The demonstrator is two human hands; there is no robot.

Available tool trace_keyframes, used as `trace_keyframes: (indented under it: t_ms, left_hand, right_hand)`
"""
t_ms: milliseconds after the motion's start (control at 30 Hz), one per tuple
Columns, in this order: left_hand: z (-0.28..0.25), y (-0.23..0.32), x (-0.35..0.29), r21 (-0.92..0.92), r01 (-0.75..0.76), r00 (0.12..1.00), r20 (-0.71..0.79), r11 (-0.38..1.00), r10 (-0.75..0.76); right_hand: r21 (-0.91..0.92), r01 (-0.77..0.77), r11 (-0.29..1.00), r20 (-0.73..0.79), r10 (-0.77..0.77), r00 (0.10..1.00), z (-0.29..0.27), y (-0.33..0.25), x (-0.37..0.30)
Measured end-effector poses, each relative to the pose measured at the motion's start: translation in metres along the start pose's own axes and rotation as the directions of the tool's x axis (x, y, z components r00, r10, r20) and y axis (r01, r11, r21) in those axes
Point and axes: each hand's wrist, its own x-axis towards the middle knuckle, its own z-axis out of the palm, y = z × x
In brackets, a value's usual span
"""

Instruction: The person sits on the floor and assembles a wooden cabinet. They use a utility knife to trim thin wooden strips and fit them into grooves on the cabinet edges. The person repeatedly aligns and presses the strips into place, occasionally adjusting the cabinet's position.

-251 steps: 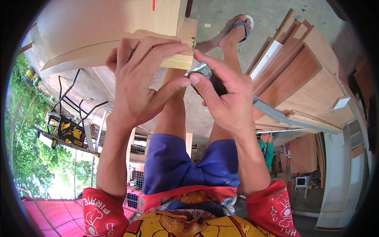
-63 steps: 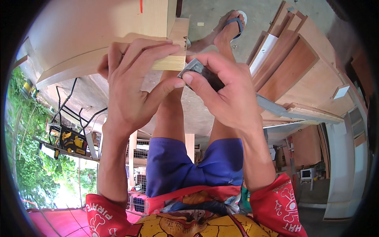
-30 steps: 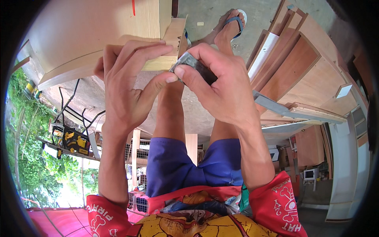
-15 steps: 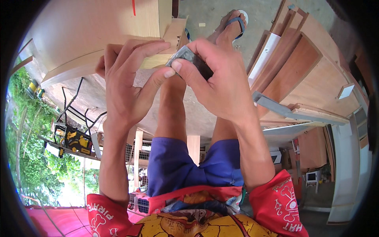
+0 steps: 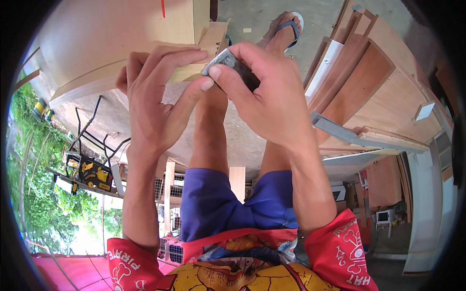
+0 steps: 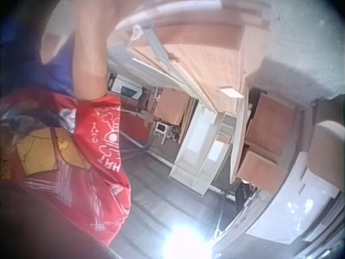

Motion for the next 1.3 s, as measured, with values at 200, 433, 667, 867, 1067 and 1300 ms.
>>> trace_keyframes:
  t_ms: [200,433,667,867,1067,1300]
  left_hand:
    - [-0.006,0.012,0.006,-0.019,0.047,0.998,0.035,0.999,-0.046]
    - [-0.01,0.026,0.024,-0.155,0.359,0.929,0.149,0.92,-0.338]
    - [-0.016,0.029,0.028,-0.321,0.501,0.865,0.211,0.804,-0.455]
    - [-0.038,0.028,0.03,-0.218,0.377,0.909,0.274,0.9,-0.314]
    - [-0.058,0.023,0.031,-0.145,0.256,0.929,0.311,0.956,-0.202]
    - [-0.07,0.016,0.031,-0.224,0.207,0.949,0.282,0.952,-0.14]
  right_hand:
    - [0.376,-0.192,0.906,-0.256,0.301,0.919,-0.011,0.007,-0.003]
    - [0.354,-0.319,0.879,-0.25,0.417,0.874,0.004,0.054,-0.037]
    - [0.579,-0.211,0.787,-0.182,0.377,0.908,0.044,0.083,-0.057]
    - [0.621,-0.217,0.753,-0.184,0.409,0.894,0.049,0.079,-0.055]
    - [0.746,-0.252,0.617,-0.103,0.481,0.871,0.052,0.076,-0.05]
    - [0.689,-0.381,0.616,-0.026,0.547,0.837,0.061,0.092,-0.049]
